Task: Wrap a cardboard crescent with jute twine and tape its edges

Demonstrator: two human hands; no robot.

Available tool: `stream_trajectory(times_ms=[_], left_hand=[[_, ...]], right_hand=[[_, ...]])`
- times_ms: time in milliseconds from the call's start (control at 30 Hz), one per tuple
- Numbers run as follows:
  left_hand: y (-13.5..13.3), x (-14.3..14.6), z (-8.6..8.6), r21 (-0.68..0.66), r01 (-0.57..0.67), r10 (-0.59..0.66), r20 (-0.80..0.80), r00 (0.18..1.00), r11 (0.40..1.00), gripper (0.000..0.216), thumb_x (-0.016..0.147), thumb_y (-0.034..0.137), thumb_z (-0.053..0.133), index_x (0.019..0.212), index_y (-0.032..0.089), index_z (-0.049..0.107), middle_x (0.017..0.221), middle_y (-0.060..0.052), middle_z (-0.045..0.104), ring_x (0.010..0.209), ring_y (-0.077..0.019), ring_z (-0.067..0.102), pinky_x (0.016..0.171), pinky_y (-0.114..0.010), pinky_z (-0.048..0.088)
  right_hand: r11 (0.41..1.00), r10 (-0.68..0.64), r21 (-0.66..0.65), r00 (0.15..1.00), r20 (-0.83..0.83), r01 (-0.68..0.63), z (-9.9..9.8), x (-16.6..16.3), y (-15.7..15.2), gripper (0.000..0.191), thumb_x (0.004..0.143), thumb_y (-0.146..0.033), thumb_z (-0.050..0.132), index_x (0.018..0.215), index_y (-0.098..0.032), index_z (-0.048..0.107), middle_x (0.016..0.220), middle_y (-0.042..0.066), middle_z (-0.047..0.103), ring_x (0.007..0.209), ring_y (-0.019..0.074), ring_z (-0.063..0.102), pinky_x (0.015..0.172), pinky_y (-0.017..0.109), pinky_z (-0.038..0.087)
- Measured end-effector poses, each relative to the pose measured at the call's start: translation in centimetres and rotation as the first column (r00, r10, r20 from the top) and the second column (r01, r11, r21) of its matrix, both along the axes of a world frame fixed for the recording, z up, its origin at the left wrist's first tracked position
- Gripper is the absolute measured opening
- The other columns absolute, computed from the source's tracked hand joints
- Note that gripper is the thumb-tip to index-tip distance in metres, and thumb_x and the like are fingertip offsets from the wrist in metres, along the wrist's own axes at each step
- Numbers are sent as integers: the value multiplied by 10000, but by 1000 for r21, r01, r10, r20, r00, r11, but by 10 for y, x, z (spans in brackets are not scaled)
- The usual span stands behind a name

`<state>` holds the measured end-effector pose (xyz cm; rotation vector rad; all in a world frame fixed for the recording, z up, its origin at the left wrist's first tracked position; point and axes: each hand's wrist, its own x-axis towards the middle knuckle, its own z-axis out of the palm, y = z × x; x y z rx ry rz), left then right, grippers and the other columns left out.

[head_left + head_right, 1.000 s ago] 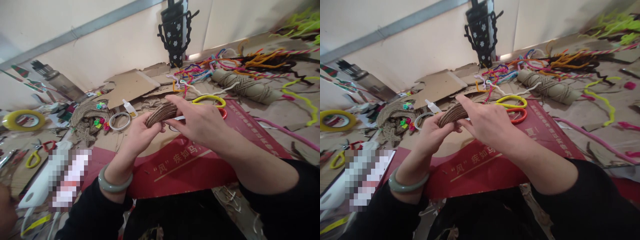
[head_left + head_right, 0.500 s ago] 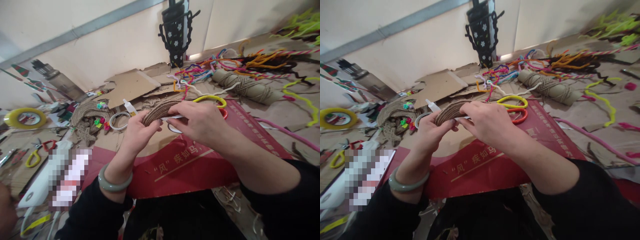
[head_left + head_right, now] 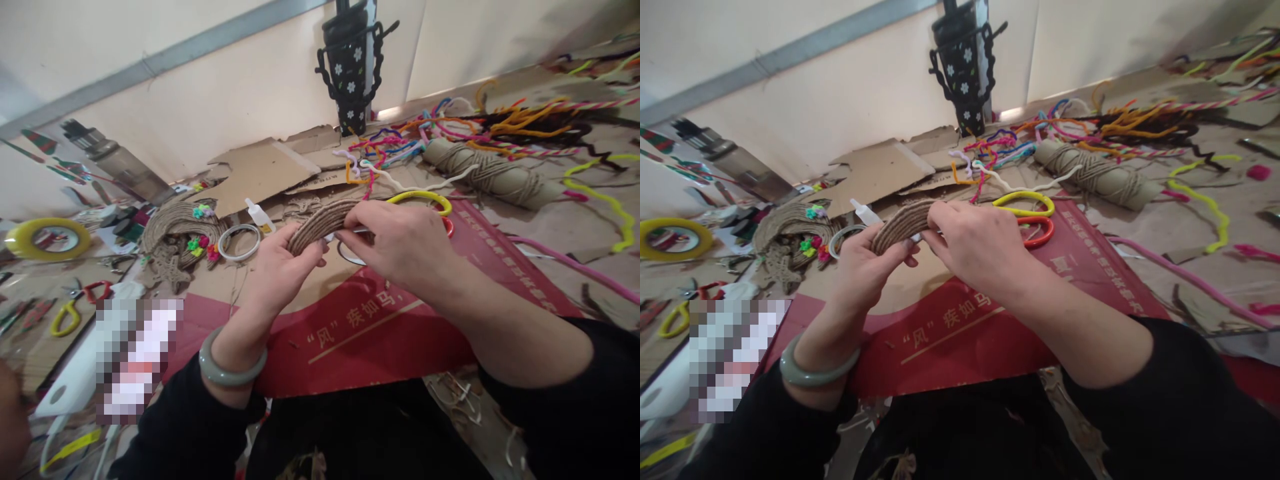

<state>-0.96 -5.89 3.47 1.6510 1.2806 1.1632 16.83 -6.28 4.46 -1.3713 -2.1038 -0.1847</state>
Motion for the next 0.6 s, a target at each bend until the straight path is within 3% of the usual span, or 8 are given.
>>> stream_trajectory(times_ms=[300, 600], left_hand=[[-1, 2, 1, -7, 1, -1, 27, 1000, 1000, 96, 736, 232, 718, 732, 162, 652, 576, 35, 634, 515, -93, 596, 514, -187, 497], [0, -1, 1, 7, 6, -7, 101, 995, 1000, 57, 741, 205, 699, 754, 162, 663, 610, 33, 644, 538, -99, 625, 533, -195, 521]], right_hand=[[1000, 7, 9, 998, -57, -6, -2, 0, 2, 150, 865, -323, 604, 891, -182, 643, 734, 17, 685, 624, 153, 585, 560, 275, 318], [988, 110, 122, 980, -166, -91, 1, 9, 4, 292, 857, -325, 647, 1116, -200, 595, 1189, 115, 628, 1074, 267, 620, 775, 371, 525]])
